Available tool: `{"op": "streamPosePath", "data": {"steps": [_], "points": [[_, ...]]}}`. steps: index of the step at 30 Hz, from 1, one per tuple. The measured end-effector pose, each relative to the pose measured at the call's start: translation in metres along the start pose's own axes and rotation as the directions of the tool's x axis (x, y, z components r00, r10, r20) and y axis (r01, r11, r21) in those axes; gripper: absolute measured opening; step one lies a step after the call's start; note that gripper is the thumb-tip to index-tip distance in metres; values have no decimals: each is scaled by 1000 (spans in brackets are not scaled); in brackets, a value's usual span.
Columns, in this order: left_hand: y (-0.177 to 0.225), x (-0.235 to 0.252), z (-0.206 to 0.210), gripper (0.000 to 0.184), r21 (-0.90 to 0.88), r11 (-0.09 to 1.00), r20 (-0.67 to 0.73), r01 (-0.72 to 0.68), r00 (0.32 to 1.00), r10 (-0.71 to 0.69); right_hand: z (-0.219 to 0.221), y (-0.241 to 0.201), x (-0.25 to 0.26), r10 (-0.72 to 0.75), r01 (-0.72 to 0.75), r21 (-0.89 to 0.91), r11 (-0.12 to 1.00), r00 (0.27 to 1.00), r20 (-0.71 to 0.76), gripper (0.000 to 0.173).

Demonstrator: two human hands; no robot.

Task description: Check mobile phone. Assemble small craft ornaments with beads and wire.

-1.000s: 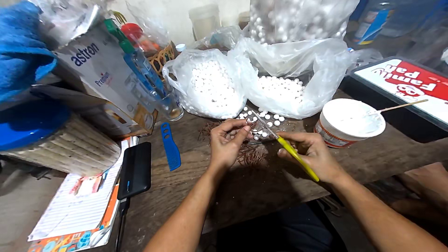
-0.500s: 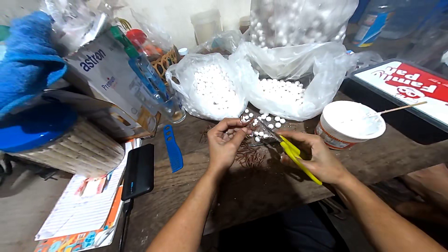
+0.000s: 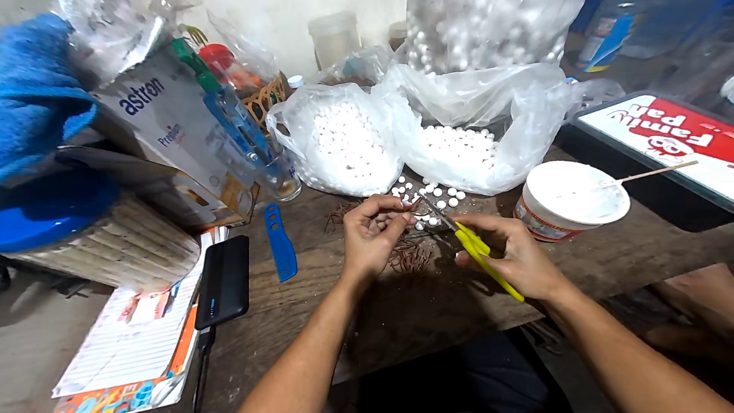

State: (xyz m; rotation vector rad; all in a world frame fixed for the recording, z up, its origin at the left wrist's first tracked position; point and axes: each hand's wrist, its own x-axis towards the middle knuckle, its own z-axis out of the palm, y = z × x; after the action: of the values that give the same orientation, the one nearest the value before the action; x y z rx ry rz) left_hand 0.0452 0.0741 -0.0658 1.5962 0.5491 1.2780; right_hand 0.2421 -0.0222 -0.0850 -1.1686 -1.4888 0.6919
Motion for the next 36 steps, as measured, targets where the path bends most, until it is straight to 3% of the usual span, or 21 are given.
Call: {"op": "streamPosePath", "data": {"steps": [11,14,18,21,25,27,29,33,35,36], "points": [[0,1,-1,26,-10,1000,-11,23,1000,-23,2,4,0,-78,82,52,995,994,-73,35],[-1,1,-3,25,-84,991,-35,107,993,-110,-7,8,-3,-95,78,-127,989,986,-137,41],[-2,6,-4,24,-302,929,-84,215,964,-251,-15,-2,-16,-67,25,-582,813,996,-51,48],[0,7,-3,25,-354,902,-84,245,953,-292,-15,-9,-23,-109,108,-667,737,993,40,44],[3,6,0,26,-321,911,-84,259,950,-300,-14,-13,-31,-64,155,-644,749,985,162,43],[3,5,0,26,-290,924,-73,250,957,-282,-24,-18,-41,-191,189,-605,774,980,62,37],[2,3,1,27,-263,936,-53,233,966,-255,-45,-25,-57,-265,167,-464,870,952,-153,24],[3,-2,12,30,-187,966,2,180,983,-182,-90,-4,-76,-63,-36,-160,986,818,-571,23],[3,-4,19,30,-168,976,37,136,991,-132,-105,10,-76,37,-143,-123,982,786,-617,19],[2,-3,23,30,-159,980,49,119,992,-113,-110,13,-74,68,-186,-137,973,798,-598,38]]}}
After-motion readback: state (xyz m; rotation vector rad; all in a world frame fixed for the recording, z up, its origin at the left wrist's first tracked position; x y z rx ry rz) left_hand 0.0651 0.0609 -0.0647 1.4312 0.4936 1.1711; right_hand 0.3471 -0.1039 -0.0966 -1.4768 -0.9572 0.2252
